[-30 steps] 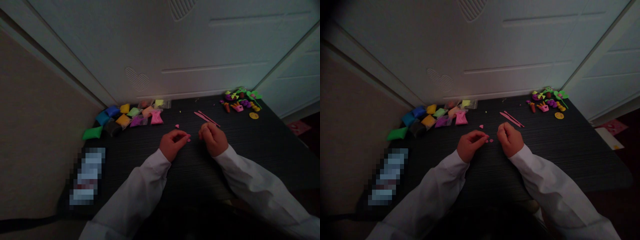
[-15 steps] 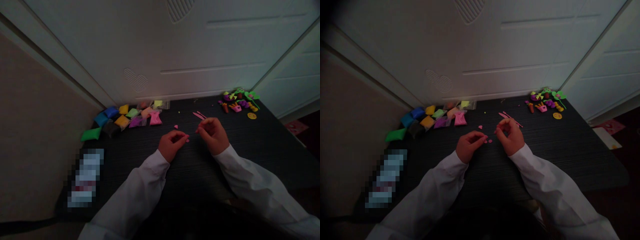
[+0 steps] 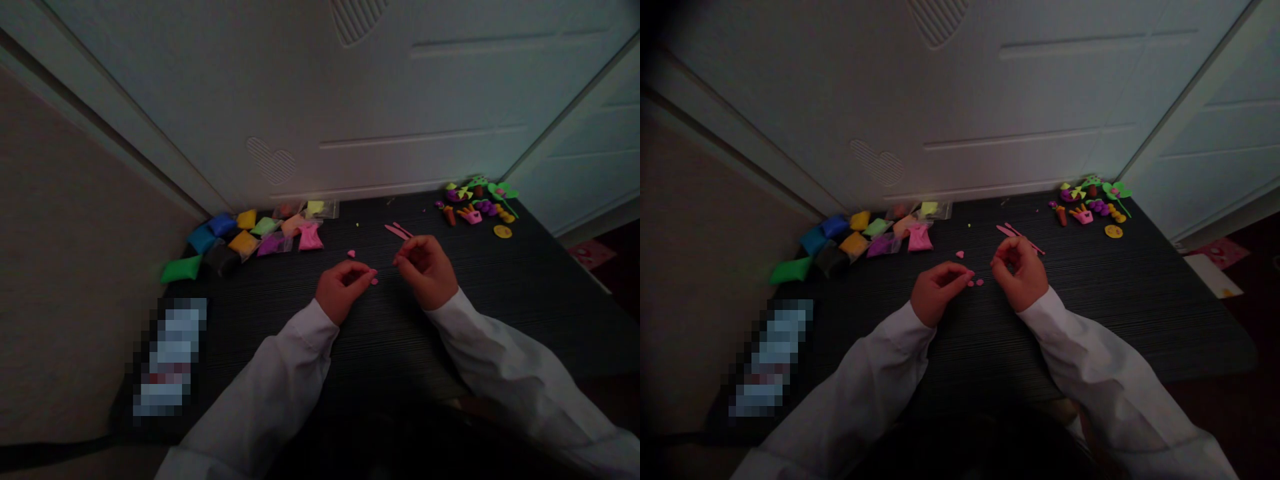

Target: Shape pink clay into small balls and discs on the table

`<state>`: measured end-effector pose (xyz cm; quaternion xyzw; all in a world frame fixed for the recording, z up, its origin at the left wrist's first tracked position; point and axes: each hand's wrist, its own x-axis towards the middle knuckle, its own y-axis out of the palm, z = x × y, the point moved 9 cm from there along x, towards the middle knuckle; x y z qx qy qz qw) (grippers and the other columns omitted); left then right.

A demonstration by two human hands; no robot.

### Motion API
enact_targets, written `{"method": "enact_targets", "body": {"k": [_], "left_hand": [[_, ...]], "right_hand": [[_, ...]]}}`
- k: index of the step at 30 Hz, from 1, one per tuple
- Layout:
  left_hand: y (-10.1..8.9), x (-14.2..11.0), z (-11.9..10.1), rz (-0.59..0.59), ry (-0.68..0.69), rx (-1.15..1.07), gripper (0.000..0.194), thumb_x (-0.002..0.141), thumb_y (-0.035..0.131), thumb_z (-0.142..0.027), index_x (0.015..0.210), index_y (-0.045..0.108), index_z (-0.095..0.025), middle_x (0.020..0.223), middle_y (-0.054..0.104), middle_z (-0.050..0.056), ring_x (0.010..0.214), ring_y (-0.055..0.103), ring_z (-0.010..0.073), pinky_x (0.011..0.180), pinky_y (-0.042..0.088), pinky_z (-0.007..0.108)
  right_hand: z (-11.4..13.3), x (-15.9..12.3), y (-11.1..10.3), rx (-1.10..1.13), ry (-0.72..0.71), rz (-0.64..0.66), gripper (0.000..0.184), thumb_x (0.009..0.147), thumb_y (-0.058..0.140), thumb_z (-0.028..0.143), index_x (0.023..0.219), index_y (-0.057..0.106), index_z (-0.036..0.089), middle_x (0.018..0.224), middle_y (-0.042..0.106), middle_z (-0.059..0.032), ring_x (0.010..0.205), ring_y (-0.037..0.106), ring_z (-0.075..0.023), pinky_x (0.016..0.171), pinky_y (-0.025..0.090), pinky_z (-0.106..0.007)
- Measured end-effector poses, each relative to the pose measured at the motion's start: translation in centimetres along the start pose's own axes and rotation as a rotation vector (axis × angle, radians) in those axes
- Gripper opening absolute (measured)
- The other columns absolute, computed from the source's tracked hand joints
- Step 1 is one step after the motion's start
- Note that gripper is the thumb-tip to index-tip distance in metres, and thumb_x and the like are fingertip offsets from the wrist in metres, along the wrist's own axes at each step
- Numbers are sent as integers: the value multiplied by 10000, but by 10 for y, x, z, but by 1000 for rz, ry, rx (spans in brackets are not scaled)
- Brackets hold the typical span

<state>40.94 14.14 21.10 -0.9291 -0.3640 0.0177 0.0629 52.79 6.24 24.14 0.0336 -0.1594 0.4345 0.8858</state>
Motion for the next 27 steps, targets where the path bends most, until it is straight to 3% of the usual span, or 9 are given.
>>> {"method": "enact_targets", "body": {"k": [13, 27], "left_hand": [[-7, 1, 2, -54, -30, 51, 235, 651, 586, -371, 758, 599, -162, 664, 602, -1, 618, 556, 102, 574, 421, 209], [-5, 1, 4, -36, -11, 54, 239, 655, 576, -376, 759, 595, -162, 694, 606, 12, 647, 563, 118, 595, 424, 227]], "right_hand": [[2, -1, 2, -42, -10, 29, 184, 643, 494, 97, 762, 403, 203, 703, 437, 30, 623, 450, -84, 568, 369, -243], [2, -2, 5, -146, -11, 56, 174, 617, 471, 84, 730, 407, 199, 706, 433, 25, 599, 427, -84, 534, 349, -235]]}}
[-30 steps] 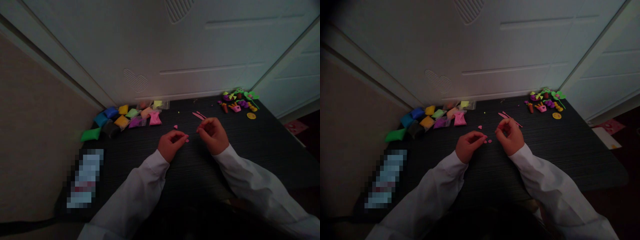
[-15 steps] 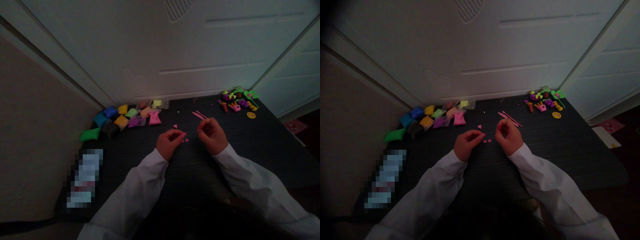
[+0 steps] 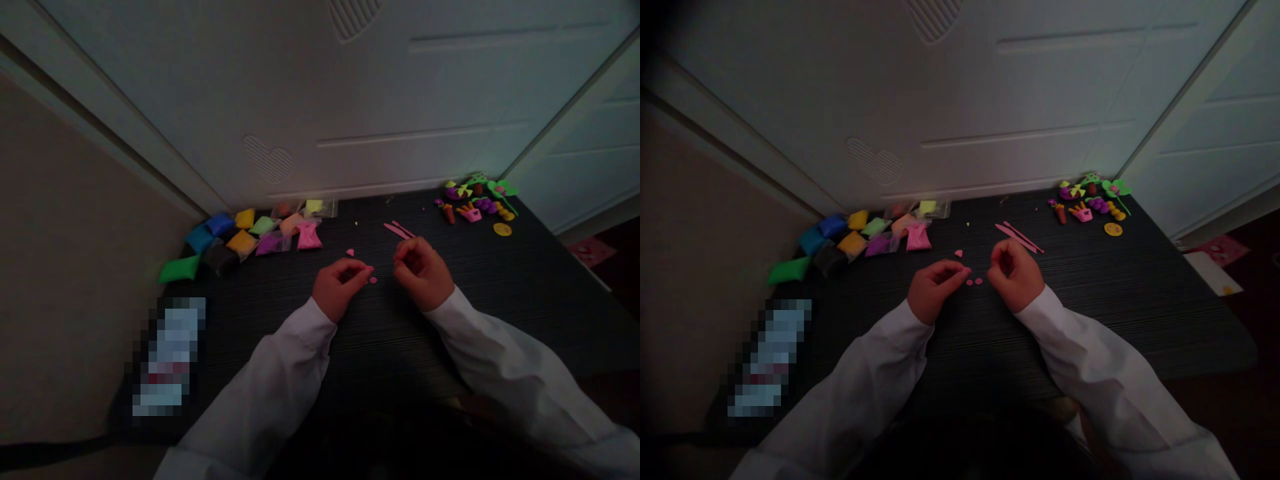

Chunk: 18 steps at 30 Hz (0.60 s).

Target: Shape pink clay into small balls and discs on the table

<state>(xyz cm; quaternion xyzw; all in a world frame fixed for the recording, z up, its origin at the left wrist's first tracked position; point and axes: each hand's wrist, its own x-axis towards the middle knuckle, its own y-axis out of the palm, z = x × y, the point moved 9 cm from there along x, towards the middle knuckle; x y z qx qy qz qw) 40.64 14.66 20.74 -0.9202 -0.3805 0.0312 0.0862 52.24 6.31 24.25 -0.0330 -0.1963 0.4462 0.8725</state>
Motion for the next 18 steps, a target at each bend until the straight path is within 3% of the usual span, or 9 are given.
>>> {"method": "enact_targets", "body": {"k": [9, 18], "left_hand": [[1, 0, -1, 12, -8, -23, 221, 657, 581, -362, 757, 593, -166, 708, 607, 7, 657, 564, 111, 619, 422, 221], [1, 0, -2, 7, -12, -2, 229, 656, 578, -372, 749, 591, -163, 710, 610, 15, 654, 565, 119, 616, 427, 227]], "right_hand": [[9, -3, 5, -94, -113, 44, 124, 653, 474, 106, 727, 434, 197, 751, 443, 5, 674, 443, -106, 617, 377, -267], [5, -3, 8, -14, -86, 69, 109, 665, 458, 105, 707, 419, 197, 722, 460, 9, 658, 468, -102, 620, 402, -272]]}}
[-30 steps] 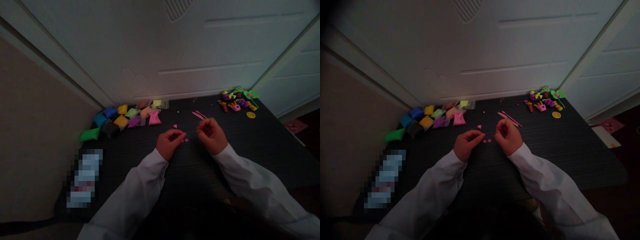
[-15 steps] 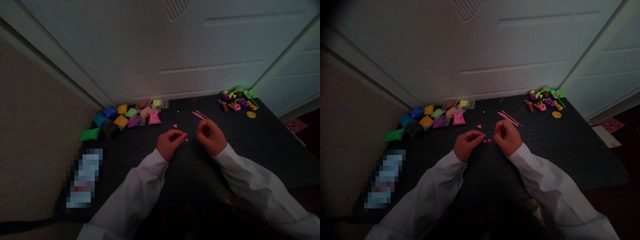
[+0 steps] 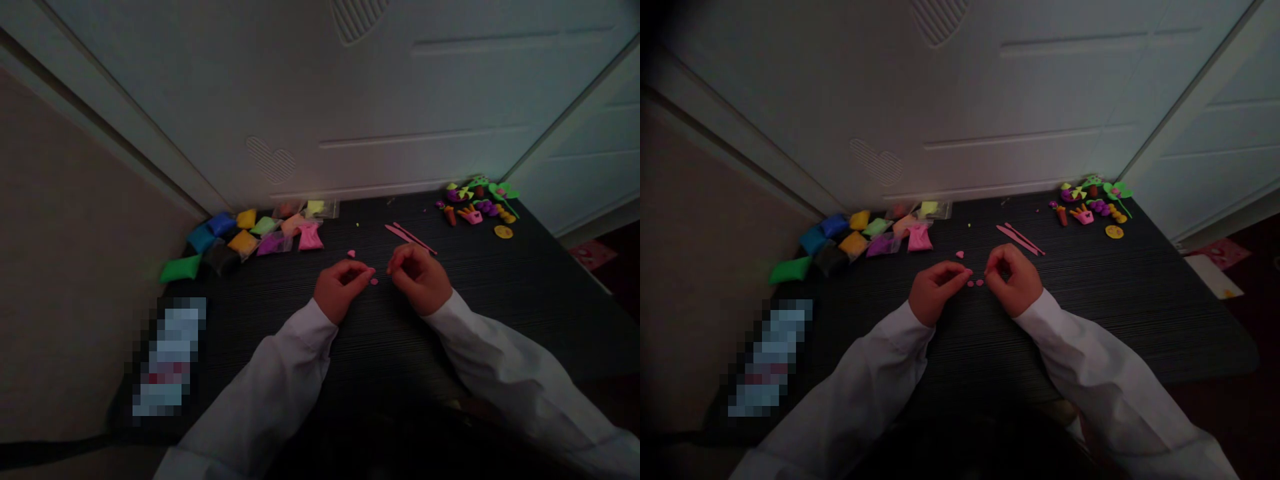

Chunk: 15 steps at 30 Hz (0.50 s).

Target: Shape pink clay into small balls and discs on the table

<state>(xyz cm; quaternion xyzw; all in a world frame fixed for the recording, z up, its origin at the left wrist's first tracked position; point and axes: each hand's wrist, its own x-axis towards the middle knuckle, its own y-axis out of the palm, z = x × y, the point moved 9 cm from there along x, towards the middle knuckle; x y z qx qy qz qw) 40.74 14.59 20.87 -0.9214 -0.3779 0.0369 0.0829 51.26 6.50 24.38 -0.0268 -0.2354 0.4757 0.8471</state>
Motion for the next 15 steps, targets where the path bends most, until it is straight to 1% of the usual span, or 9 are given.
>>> {"method": "enact_targets", "body": {"k": [4, 7, 12, 15], "left_hand": [[1, -1, 0, 10, -6, -8, 221, 661, 577, -363, 754, 590, -163, 695, 603, 9, 647, 562, 115, 608, 419, 221], [1, -3, -3, 15, 4, -8, 204, 666, 577, -350, 745, 588, -162, 685, 599, 2, 643, 556, 106, 609, 413, 212], [4, -3, -5, 43, 31, -31, 191, 682, 564, -339, 755, 585, -163, 705, 601, 6, 668, 552, 111, 637, 418, 220], [4, -3, -4, 46, 57, -19, 195, 686, 561, -334, 775, 593, -163, 749, 601, 17, 701, 552, 119, 664, 419, 228]], "right_hand": [[0, 0, -2, -50, 10, -11, 117, 669, 472, 109, 736, 436, 197, 738, 452, 7, 639, 454, -97, 580, 390, -254], [3, -1, -1, -89, 1, 2, 102, 695, 487, 152, 780, 460, 199, 756, 456, 0, 636, 453, -99, 569, 387, -255], [12, -2, 10, -172, -32, 113, 183, 717, 519, 258, 890, 497, 204, 770, 480, -9, 647, 457, -101, 591, 394, -262], [16, -1, 14, -224, -61, 152, 201, 708, 540, 290, 887, 516, 201, 738, 498, -3, 641, 459, -100, 594, 392, -259]]}}
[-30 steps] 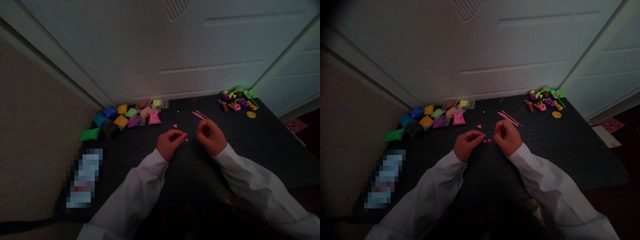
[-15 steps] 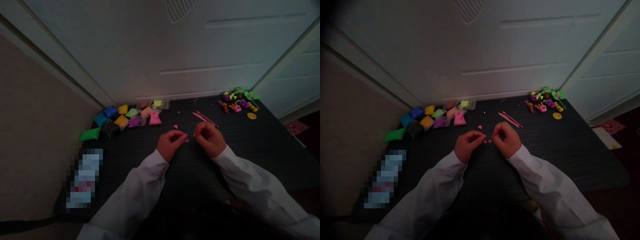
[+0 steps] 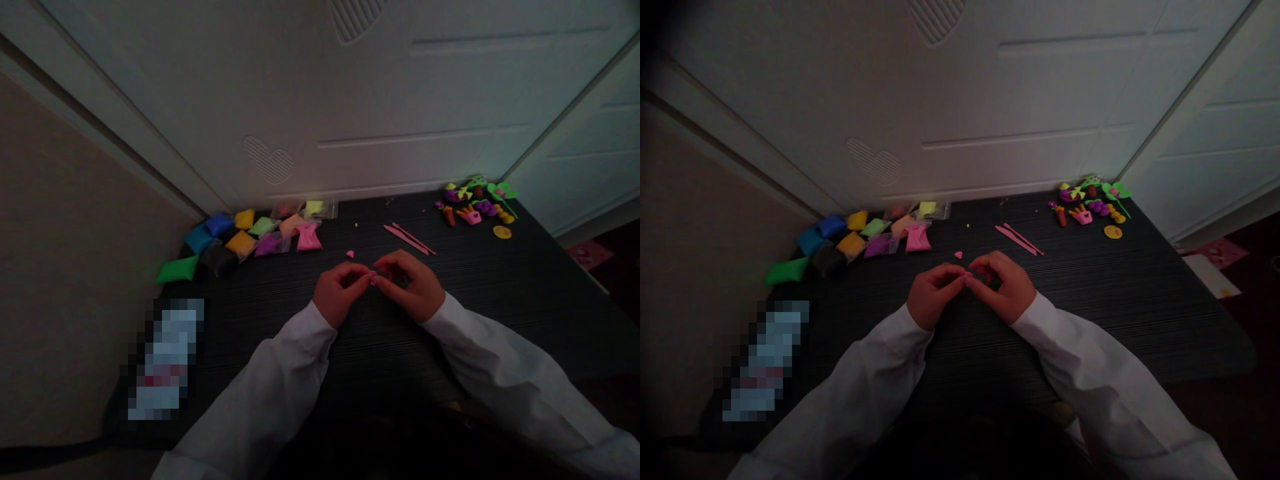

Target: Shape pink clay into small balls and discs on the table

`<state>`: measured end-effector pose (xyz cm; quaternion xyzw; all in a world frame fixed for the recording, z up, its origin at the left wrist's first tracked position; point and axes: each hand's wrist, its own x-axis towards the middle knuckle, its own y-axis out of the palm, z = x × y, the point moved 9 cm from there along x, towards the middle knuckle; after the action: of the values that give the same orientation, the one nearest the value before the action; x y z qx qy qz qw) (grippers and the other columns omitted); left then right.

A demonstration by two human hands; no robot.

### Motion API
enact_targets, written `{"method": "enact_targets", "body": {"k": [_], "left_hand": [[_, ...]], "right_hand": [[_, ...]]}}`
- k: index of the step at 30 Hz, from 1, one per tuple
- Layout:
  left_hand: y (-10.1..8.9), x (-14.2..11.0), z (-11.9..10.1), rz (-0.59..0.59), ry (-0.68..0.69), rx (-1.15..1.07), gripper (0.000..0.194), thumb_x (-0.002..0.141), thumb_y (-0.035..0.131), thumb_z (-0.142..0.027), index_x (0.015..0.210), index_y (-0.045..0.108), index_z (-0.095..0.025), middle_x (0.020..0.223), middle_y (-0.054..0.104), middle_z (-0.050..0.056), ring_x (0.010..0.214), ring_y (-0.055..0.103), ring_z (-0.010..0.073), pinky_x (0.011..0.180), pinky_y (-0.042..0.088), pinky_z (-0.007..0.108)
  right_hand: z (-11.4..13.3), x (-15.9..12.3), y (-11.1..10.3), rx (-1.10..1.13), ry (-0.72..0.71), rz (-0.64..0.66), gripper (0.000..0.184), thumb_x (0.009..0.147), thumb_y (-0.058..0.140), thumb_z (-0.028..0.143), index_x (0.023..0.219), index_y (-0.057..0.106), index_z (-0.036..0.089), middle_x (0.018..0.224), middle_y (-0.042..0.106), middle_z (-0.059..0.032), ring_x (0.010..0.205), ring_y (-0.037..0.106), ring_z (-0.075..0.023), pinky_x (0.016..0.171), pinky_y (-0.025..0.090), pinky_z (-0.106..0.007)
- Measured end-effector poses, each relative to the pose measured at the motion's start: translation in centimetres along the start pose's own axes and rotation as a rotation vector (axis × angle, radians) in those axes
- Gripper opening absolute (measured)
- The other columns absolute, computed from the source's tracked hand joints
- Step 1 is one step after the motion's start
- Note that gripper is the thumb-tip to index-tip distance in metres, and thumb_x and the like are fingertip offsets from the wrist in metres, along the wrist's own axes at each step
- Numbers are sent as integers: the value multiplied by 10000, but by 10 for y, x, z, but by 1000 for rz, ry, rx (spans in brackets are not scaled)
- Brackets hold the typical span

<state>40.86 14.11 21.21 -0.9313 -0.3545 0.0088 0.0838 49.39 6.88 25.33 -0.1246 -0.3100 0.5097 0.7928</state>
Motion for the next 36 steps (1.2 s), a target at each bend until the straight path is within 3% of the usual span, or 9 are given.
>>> {"method": "enact_targets", "body": {"k": [6, 15, 25, 36], "left_hand": [[-1, -1, -1, 1, -5, 10, 197, 679, 570, -328, 774, 601, -159, 738, 604, 14, 692, 550, 119, 665, 414, 230], [6, -1, 11, 59, -107, -306, 233, 727, 516, -288, 896, 621, -166, 708, 609, 14, 638, 502, 92, 576, 361, 212], [12, 0, 19, 109, -171, -419, 224, 725, 513, -297, 854, 639, -164, 689, 577, 16, 616, 478, 89, 567, 343, 229], [9, 1, 22, 53, -178, -327, 168, 639, 623, -270, 788, 648, -198, 671, 610, -19, 584, 491, 61, 566, 359, 193]], "right_hand": [[0, 2, 2, -37, 0, 30, 119, 743, 501, 282, 794, 556, 189, 715, 531, -2, 633, 465, -89, 578, 383, -238], [-6, 2, -4, -16, 69, -23, 139, 738, 505, 307, 769, 546, 178, 691, 525, 3, 586, 456, -77, 539, 381, -223], [-6, 1, -4, -83, 54, -29, 174, 744, 490, 314, 829, 556, 178, 712, 549, -7, 618, 483, -89, 587, 401, -237], [-6, 2, 2, -74, 54, 43, 202, 758, 471, 333, 834, 582, 183, 713, 568, -12, 641, 493, -99, 596, 399, -244]]}}
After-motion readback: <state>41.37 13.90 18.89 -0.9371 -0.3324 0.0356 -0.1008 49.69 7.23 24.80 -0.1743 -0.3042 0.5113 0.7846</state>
